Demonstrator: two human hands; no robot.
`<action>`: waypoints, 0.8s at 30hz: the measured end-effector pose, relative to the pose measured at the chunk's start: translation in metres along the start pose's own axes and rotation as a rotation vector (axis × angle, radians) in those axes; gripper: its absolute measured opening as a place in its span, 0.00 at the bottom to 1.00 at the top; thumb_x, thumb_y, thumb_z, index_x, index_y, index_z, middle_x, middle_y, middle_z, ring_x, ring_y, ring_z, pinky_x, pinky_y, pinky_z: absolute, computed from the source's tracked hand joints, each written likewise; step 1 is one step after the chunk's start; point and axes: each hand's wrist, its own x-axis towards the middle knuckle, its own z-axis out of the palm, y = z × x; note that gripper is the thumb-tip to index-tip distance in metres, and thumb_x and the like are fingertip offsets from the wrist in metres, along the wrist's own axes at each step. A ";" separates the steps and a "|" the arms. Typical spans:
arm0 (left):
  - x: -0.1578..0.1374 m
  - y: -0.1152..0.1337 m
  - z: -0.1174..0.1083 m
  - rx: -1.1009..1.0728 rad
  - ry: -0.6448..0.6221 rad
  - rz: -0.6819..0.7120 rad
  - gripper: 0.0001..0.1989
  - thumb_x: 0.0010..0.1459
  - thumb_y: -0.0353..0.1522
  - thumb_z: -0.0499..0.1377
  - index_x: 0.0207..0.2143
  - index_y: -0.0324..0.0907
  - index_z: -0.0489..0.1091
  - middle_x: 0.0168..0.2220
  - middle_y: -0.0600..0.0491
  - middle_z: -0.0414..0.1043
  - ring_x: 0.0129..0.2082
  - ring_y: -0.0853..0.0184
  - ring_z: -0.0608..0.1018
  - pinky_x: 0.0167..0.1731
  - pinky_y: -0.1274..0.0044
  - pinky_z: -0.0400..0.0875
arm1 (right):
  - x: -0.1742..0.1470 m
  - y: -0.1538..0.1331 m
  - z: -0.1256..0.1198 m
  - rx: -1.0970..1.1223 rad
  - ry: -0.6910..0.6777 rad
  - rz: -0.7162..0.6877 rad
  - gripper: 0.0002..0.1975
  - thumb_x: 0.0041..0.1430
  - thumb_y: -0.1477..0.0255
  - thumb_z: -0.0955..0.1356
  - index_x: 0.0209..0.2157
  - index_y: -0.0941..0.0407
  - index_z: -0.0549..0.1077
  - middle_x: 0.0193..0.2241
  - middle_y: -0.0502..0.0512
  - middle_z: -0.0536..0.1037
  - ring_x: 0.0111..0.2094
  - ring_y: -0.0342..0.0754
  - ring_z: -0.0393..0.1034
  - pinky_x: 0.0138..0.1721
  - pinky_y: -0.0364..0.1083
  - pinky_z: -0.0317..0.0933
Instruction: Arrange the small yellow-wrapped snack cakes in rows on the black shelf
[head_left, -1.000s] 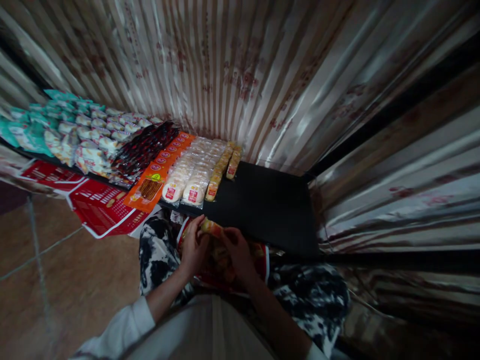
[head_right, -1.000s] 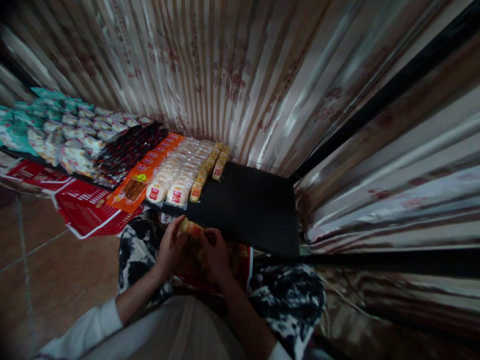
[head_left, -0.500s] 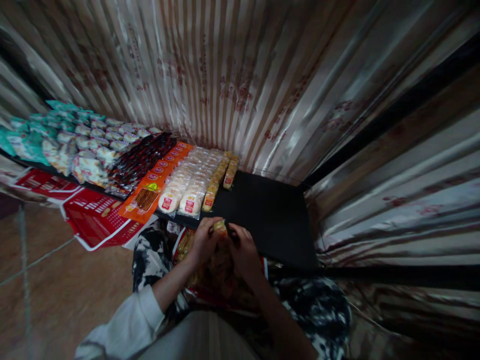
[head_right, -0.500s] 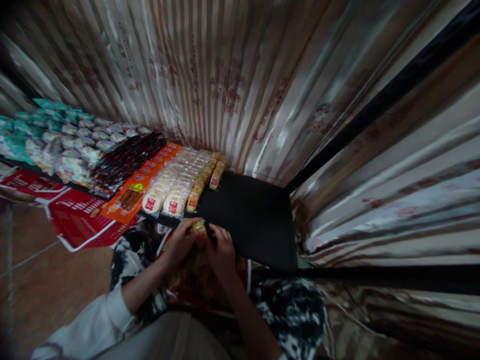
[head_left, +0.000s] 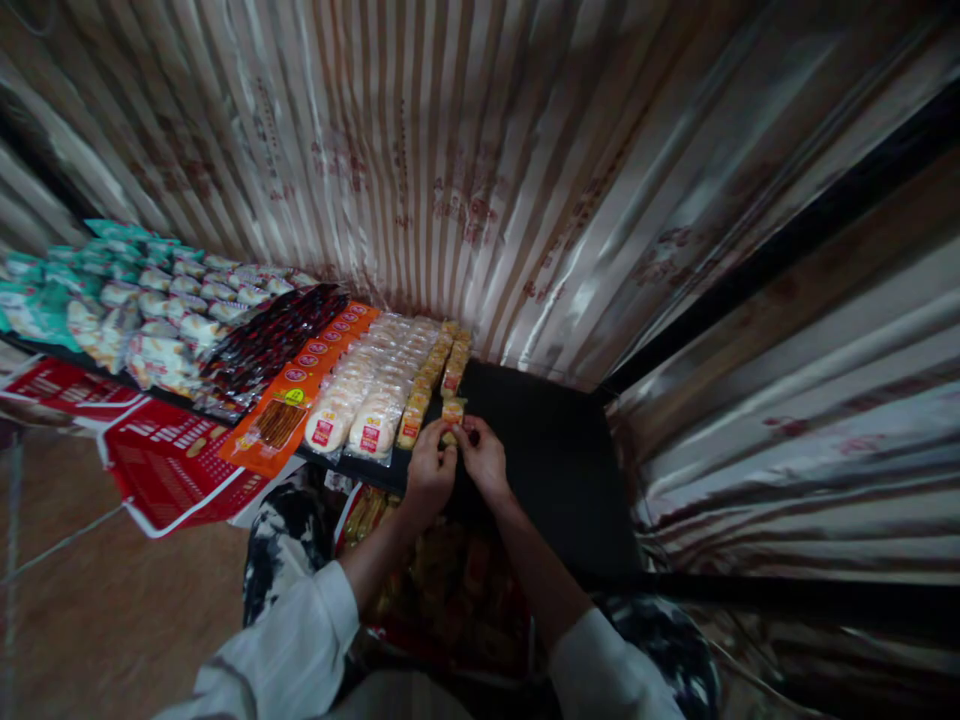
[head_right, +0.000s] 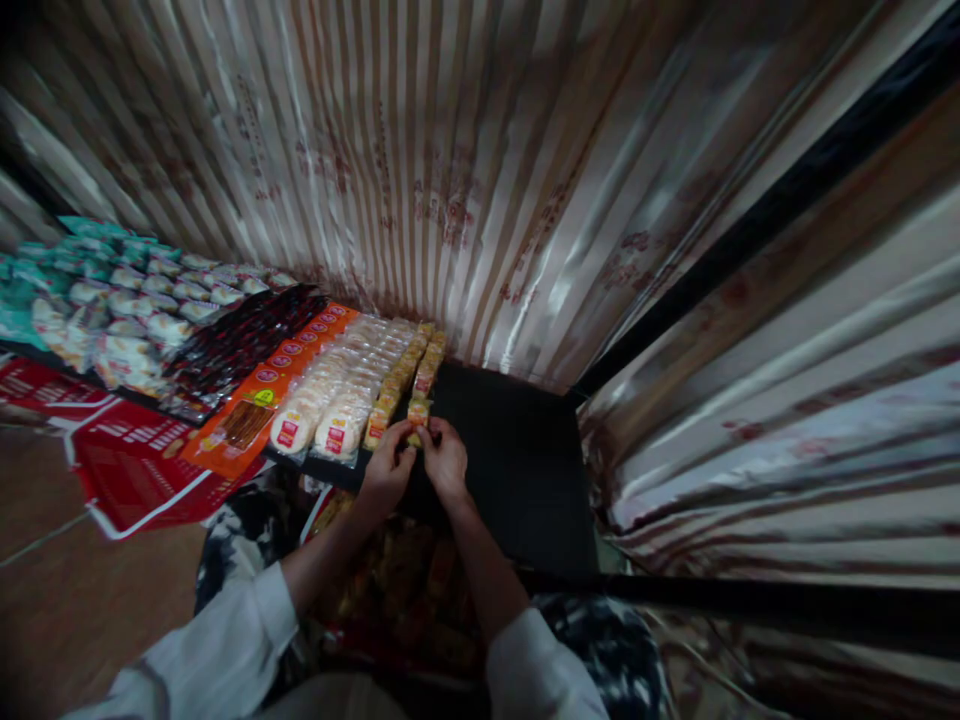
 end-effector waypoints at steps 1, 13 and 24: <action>0.003 -0.002 0.004 0.006 0.003 -0.003 0.19 0.55 0.28 0.49 0.50 0.37 0.64 0.53 0.44 0.66 0.54 0.63 0.67 0.57 0.66 0.60 | 0.007 -0.001 0.002 -0.018 0.004 0.006 0.16 0.53 0.61 0.63 0.38 0.55 0.72 0.32 0.53 0.76 0.32 0.47 0.70 0.36 0.45 0.63; 0.033 -0.030 0.027 0.026 -0.039 -0.040 0.21 0.57 0.30 0.47 0.53 0.37 0.64 0.57 0.46 0.63 0.58 0.63 0.63 0.60 0.65 0.54 | 0.048 0.004 0.029 0.012 0.049 0.011 0.17 0.54 0.61 0.62 0.41 0.57 0.68 0.36 0.55 0.76 0.36 0.48 0.71 0.39 0.46 0.63; 0.036 -0.025 0.030 0.007 -0.132 -0.133 0.24 0.58 0.30 0.47 0.57 0.31 0.59 0.60 0.41 0.57 0.60 0.63 0.60 0.61 0.68 0.51 | 0.055 0.008 0.033 -0.017 0.071 0.010 0.15 0.54 0.62 0.62 0.39 0.56 0.67 0.36 0.55 0.75 0.38 0.48 0.69 0.42 0.46 0.62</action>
